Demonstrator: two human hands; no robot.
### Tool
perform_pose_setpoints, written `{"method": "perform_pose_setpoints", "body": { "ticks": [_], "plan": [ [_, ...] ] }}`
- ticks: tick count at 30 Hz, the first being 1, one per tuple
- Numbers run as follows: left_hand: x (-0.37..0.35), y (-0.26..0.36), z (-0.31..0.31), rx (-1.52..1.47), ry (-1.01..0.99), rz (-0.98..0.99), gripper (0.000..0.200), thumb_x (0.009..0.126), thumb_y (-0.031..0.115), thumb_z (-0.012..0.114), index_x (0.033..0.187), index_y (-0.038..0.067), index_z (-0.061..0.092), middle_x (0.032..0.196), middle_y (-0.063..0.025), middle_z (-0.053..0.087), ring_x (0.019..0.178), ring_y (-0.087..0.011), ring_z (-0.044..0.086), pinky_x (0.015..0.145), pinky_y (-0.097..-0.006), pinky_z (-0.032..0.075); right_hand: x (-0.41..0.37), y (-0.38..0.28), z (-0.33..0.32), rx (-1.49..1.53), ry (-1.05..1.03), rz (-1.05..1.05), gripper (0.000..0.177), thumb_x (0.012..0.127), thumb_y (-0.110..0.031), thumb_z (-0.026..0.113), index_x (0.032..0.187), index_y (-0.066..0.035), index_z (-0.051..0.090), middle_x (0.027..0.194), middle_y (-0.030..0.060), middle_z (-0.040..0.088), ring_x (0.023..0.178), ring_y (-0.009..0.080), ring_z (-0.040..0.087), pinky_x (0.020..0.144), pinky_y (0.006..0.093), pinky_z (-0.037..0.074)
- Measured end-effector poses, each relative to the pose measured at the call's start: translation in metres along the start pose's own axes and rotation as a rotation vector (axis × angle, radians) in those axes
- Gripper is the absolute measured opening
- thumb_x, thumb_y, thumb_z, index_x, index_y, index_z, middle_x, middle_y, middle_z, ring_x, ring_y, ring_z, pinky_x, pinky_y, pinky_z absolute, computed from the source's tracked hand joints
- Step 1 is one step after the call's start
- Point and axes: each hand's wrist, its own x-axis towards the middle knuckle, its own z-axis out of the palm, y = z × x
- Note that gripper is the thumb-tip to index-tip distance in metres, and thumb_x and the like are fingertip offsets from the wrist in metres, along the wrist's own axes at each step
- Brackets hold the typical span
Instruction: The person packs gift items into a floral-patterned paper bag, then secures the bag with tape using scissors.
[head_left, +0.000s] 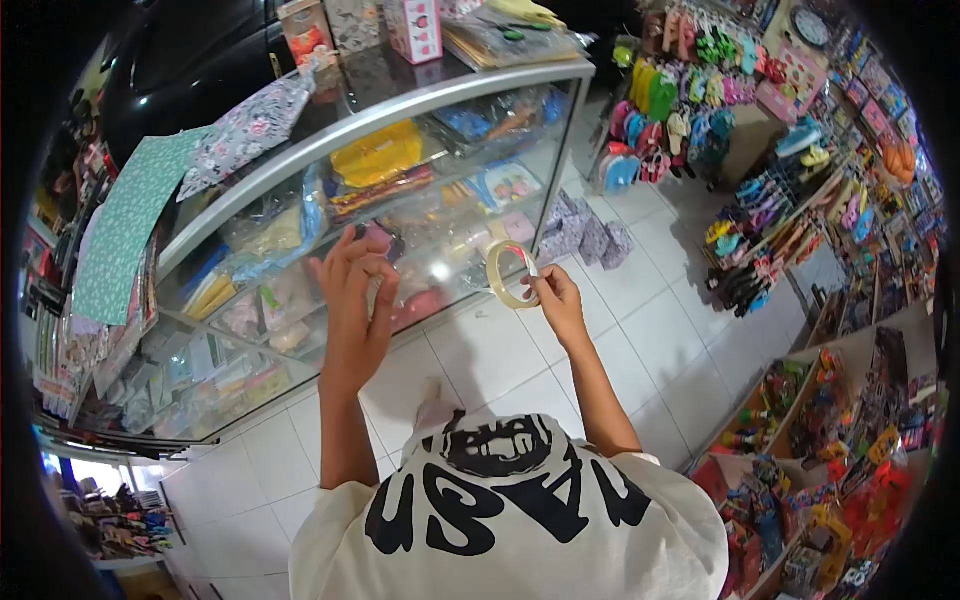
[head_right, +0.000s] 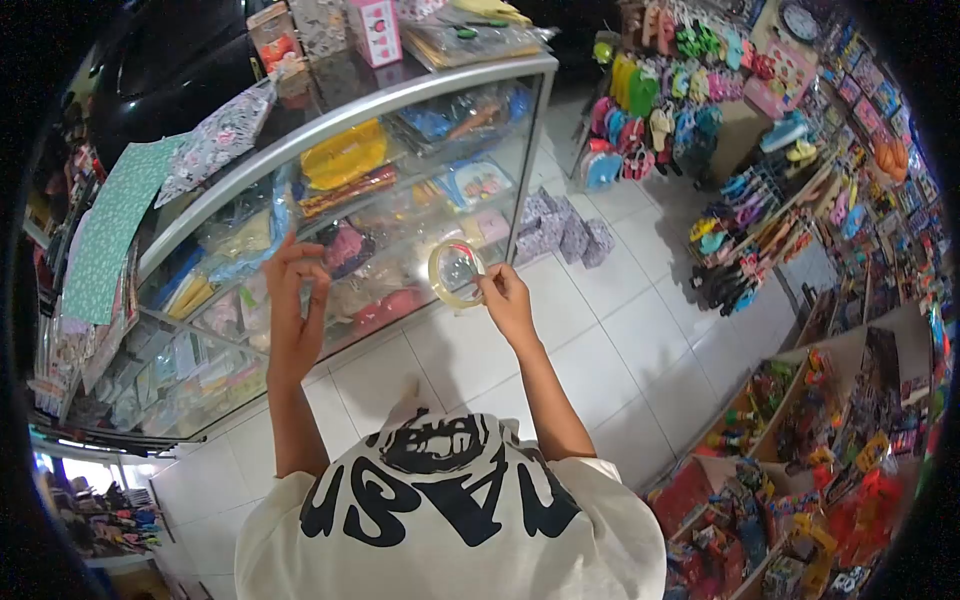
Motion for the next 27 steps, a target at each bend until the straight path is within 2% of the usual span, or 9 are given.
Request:
{"method": "perform_pose_setpoints", "body": {
  "ticks": [1,2,5,7,9,11,17,25,27],
  "plan": [
    [0.012,-0.007,-0.007,-0.035,0.034,-0.003,0.009,0.085,0.0,0.053,0.089,0.008,0.051,0.113,-0.0087,0.051,0.126,-0.0351,0.036,0.108,-0.0551,0.009,0.011,-0.019,0.012,0.056,-0.023,0.001,0.013,0.087,-0.006,0.054,0.099,-0.005,0.05,0.077,0.007,0.063,0.064,0.0097,0.056,0.056,0.0231,0.044],
    [0.027,-0.017,-0.015,-0.097,0.09,0.05,0.01,0.085,-0.002,0.054,0.091,0.004,0.05,0.108,-0.0099,0.053,0.115,-0.0319,0.047,0.106,-0.047,0.024,0.023,-0.039,0.026,0.112,-0.044,0.007,0.018,0.087,-0.005,0.053,0.104,-0.005,0.048,0.078,0.0073,0.063,0.063,0.0095,0.055,0.055,0.0226,0.043],
    [0.081,-0.043,-0.048,-0.052,0.163,0.176,0.01,0.085,-0.004,0.055,0.093,0.001,0.051,0.102,-0.0113,0.055,0.103,-0.0287,0.053,0.098,-0.0385,0.037,0.071,-0.076,0.065,0.174,-0.161,-0.114,0.037,0.089,-0.004,0.052,0.124,-0.006,0.039,0.086,0.008,0.063,0.067,0.0095,0.054,0.056,0.0238,0.042],
    [0.127,-0.068,-0.067,0.001,0.252,0.333,0.01,0.086,0.0,0.055,0.096,0.0,0.053,0.098,-0.011,0.057,0.097,-0.0253,0.056,0.094,-0.036,0.039,0.111,-0.104,0.092,0.131,-0.277,-0.234,0.036,0.089,-0.004,0.052,0.123,-0.006,0.04,0.088,0.0083,0.063,0.069,0.0096,0.055,0.057,0.0241,0.043],
    [0.171,-0.078,-0.085,-0.019,0.24,0.252,0.011,0.09,0.008,0.054,0.098,0.001,0.054,0.097,-0.0102,0.057,0.097,-0.0229,0.055,0.091,-0.0329,0.04,0.165,-0.123,0.12,0.055,-0.332,-0.37,0.034,0.09,-0.004,0.052,0.122,-0.005,0.041,0.089,0.0086,0.063,0.072,0.0101,0.056,0.058,0.0245,0.045],
    [0.216,-0.107,-0.098,0.036,0.129,0.398,0.014,0.092,0.011,0.053,0.102,0.001,0.055,0.101,-0.01,0.058,0.102,-0.02,0.055,0.093,-0.0302,0.039,0.221,-0.134,0.146,-0.052,-0.315,-0.509,0.032,0.091,-0.004,0.052,0.121,-0.005,0.041,0.089,0.0088,0.063,0.075,0.0108,0.058,0.06,0.0249,0.046],
    [0.295,-0.172,-0.084,-0.027,-0.106,0.412,0.02,0.093,0.019,0.054,0.103,0.003,0.054,0.097,-0.0052,0.058,0.091,-0.0129,0.053,0.084,-0.027,0.042,0.333,-0.137,0.181,-0.619,-0.166,-0.546,0.028,0.08,-0.004,0.058,0.107,0.001,0.052,0.093,0.0181,0.065,0.083,0.0285,0.064,0.074,0.0365,0.05],
    [0.37,-0.213,-0.072,-0.032,-0.291,0.313,0.024,0.093,0.025,0.053,0.104,0.004,0.055,0.094,-0.0026,0.058,0.087,-0.0109,0.053,0.082,-0.0269,0.042,0.34,-0.148,0.184,-0.9,-0.215,-0.415,0.029,0.076,-0.014,0.065,0.1,0.003,0.061,0.092,0.0227,0.064,0.087,0.0351,0.063,0.077,0.0399,0.048],
    [0.384,-0.22,-0.073,0.008,-0.276,0.321,0.024,0.093,0.025,0.054,0.104,0.003,0.055,0.094,-0.0028,0.058,0.088,-0.0112,0.054,0.083,-0.0271,0.042,0.329,-0.168,0.171,-0.927,-0.155,-0.51,0.03,0.079,-0.013,0.066,0.103,0.002,0.06,0.094,0.0187,0.064,0.087,0.0297,0.062,0.077,0.0367,0.048]
  ]
}}
